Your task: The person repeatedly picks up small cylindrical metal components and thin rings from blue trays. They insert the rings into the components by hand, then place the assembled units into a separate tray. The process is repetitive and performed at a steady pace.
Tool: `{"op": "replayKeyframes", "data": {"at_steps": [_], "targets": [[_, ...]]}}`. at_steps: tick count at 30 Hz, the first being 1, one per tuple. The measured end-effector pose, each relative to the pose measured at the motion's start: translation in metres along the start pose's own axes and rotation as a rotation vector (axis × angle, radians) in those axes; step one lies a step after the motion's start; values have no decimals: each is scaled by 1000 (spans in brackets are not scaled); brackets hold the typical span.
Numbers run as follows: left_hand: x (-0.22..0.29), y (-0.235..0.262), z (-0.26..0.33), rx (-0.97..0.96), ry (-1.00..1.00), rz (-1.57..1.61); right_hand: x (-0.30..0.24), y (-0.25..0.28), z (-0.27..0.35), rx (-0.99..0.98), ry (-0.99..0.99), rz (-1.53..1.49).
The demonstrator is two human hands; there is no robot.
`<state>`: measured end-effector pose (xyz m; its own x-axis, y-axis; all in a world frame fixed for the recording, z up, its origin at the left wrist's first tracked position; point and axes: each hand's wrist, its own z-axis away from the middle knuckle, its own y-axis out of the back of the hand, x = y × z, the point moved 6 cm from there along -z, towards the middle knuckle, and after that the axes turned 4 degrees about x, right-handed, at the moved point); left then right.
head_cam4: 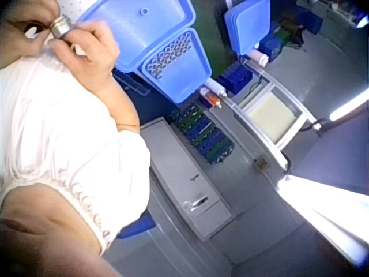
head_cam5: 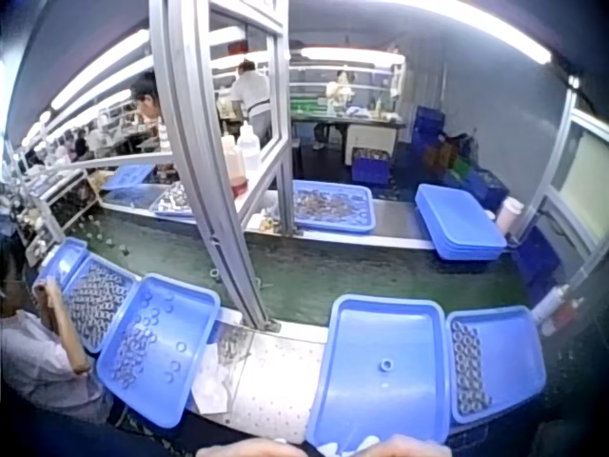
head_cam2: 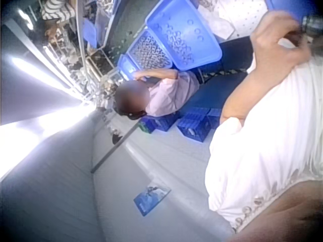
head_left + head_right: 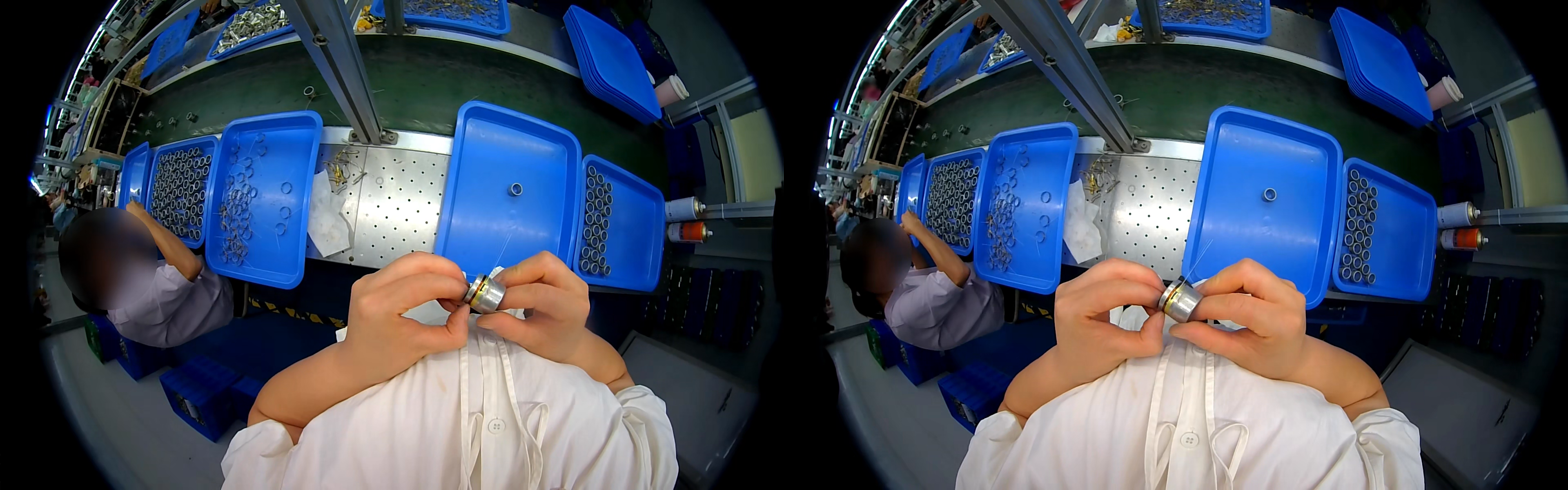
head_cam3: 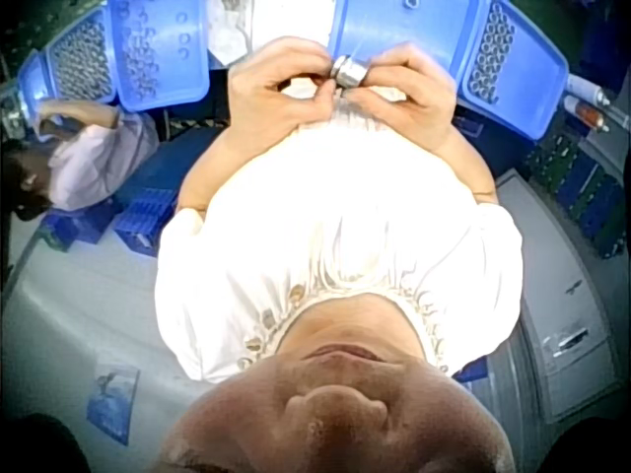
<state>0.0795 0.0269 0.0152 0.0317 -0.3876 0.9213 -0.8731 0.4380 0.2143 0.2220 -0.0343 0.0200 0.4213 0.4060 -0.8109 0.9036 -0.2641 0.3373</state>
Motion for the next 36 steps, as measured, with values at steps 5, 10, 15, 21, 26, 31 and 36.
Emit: {"op": "replayKeyframes", "data": {"at_steps": [5, 10, 15, 21, 26, 31, 36], "targets": [[6, 1, -2, 2, -72, -80, -2, -1, 2, 7, 4, 37], [4, 1, -3, 5, -53, -80, 0, -2, 2, 8, -20, 31], [-19, -1, 1, -6, 299, 249, 10, -5, -1, -7, -173, -98], [-22, -2, 4, -39, 346, 307, 25, -9, 12, 63, -402, -311], [-17, 1, 4, -24, 270, 231, 7, -7, 0, 32, -157, -49], [-15, 2, 3, 10, 206, 180, 0, -8, 0, 36, -121, 3], [-10, 3, 0, 14, 91, 76, 0, -9, 0, 29, -108, 12]]}}
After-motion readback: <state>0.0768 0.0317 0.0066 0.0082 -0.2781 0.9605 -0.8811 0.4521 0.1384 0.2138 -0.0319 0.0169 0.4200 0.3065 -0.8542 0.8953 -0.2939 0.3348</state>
